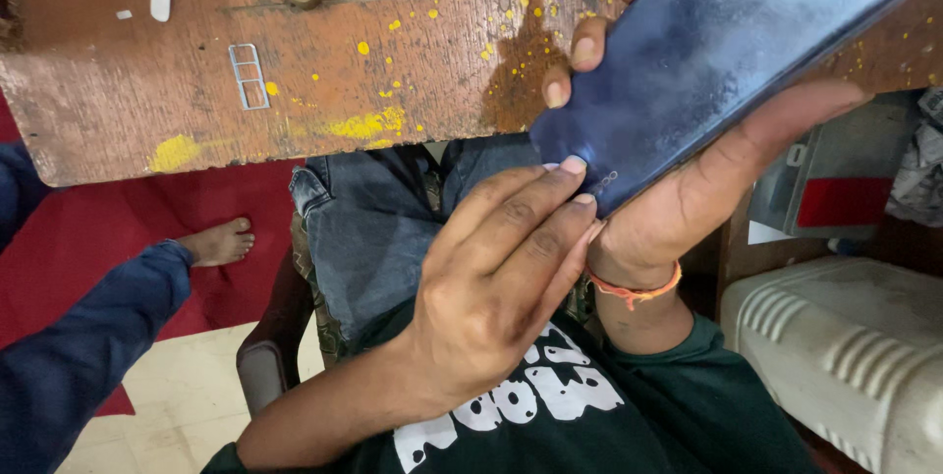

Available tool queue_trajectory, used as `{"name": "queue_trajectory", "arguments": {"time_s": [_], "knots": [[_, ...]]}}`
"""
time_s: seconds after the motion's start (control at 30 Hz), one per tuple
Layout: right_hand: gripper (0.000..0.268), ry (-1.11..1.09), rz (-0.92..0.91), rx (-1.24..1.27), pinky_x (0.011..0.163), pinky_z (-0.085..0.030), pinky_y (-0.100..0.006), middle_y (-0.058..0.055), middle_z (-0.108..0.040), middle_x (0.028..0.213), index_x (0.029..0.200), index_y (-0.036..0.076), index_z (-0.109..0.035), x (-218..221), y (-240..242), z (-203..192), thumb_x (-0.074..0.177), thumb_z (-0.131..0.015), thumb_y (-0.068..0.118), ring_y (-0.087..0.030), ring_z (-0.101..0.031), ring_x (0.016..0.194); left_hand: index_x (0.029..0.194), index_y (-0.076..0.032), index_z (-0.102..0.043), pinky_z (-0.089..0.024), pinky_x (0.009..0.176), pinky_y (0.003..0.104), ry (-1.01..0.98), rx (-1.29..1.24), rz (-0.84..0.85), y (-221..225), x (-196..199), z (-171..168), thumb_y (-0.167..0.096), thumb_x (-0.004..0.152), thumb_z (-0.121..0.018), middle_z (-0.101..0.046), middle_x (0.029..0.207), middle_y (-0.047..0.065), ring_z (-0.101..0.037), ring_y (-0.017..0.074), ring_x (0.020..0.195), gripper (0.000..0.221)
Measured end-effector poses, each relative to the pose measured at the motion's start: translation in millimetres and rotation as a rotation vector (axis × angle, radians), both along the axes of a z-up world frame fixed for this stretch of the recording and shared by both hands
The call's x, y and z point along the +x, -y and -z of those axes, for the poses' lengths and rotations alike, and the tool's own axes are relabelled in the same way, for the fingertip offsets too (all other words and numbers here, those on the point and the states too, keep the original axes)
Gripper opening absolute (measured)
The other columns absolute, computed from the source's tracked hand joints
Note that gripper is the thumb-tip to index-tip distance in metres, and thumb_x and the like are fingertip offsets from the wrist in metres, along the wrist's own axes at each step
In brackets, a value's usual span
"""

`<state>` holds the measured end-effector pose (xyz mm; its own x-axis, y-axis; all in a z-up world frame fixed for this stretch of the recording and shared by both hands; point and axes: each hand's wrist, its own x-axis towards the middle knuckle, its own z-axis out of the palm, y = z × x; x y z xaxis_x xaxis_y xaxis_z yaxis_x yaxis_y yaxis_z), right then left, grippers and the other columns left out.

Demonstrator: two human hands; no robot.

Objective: The person disassembles a blue smartphone, removing the back cover and SIM tray. They then use a yellow screwdriver and tweezers to unscrew and detach internal components, including the camera module, from the phone's chassis.

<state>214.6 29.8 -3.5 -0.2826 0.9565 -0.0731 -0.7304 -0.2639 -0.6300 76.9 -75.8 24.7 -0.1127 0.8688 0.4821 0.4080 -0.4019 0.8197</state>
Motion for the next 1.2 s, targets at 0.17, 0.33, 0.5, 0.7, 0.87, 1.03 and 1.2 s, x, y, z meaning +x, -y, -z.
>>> {"name": "queue_trajectory", "arguments": {"time_s": [0.17,0.33,0.5,0.7,0.87,1.03,1.2], "knots": [[0.090,0.067,-0.007,0.135,0.075,-0.052,-0.038,-0.013,-0.059,0.130,0.150,0.009,-0.039,5,4,9,0.096,-0.036,0.081,-0.026,-0.060,0.093,0.120,0.007,-0.067,-0.059,0.099,0.038,0.021,-0.031,-0.026,-1,3,2,0.004,0.092,-0.081,-0.066,0.127,0.019,-0.068,0.0336,0.112,0.031],[0.088,0.123,0.018,0.205,0.075,-0.051,-0.037,-0.013,-0.058,0.130,0.149,0.007,-0.041,7,10,20,0.099,-0.036,0.079,-0.024,-0.059,0.093,0.122,0.008,-0.066,-0.059,0.101,0.038,0.001,-0.016,-0.024,1,5,6,0.005,0.094,-0.081,-0.065,0.128,0.019,-0.068,0.0341,0.113,0.032],[0.087,0.159,0.042,0.225,0.075,-0.050,-0.036,-0.013,-0.058,0.129,0.147,0.004,-0.042,-2,11,22,0.101,-0.035,0.077,-0.023,-0.057,0.092,0.121,0.004,-0.067,-0.058,0.099,0.037,0.018,-0.040,-0.067,0,6,9,0.003,0.095,-0.080,-0.066,0.125,0.016,-0.068,0.0320,0.110,0.030],[0.088,0.221,0.086,0.235,0.075,-0.049,-0.036,-0.014,-0.057,0.129,0.146,0.001,-0.043,-9,13,22,0.101,-0.034,0.077,-0.022,-0.055,0.092,0.120,0.000,-0.069,-0.058,0.093,0.035,0.080,-0.089,-0.077,-4,6,9,0.001,0.093,-0.081,-0.067,0.120,0.013,-0.069,0.0287,0.105,0.030],[0.094,0.209,0.091,0.226,0.077,-0.050,-0.035,-0.013,-0.055,0.131,0.147,0.000,-0.043,-12,19,21,0.098,-0.034,0.079,-0.022,-0.056,0.094,0.121,-0.001,-0.070,-0.058,0.092,0.034,0.082,-0.076,-0.083,-6,5,7,-0.001,0.093,-0.082,-0.068,0.119,0.012,-0.069,0.0284,0.105,0.031],[0.094,0.180,0.099,0.192,0.077,-0.050,-0.036,-0.013,-0.054,0.131,0.145,0.000,-0.042,-13,18,20,0.098,-0.033,0.080,-0.023,-0.056,0.094,0.124,0.000,-0.069,-0.058,0.097,0.036,0.045,-0.047,-0.064,-9,5,6,-0.001,0.094,-0.080,-0.067,0.118,0.013,-0.068,0.0299,0.108,0.032],[0.089,0.127,0.080,0.197,0.080,-0.050,-0.036,-0.012,-0.053,0.130,0.145,0.001,-0.042,-16,22,22,0.101,-0.033,0.078,-0.021,-0.056,0.095,0.125,-0.001,-0.068,-0.058,0.097,0.035,0.060,-0.024,-0.076,-11,7,3,-0.001,0.096,-0.079,-0.067,0.117,0.013,-0.069,0.0293,0.108,0.031]]}}
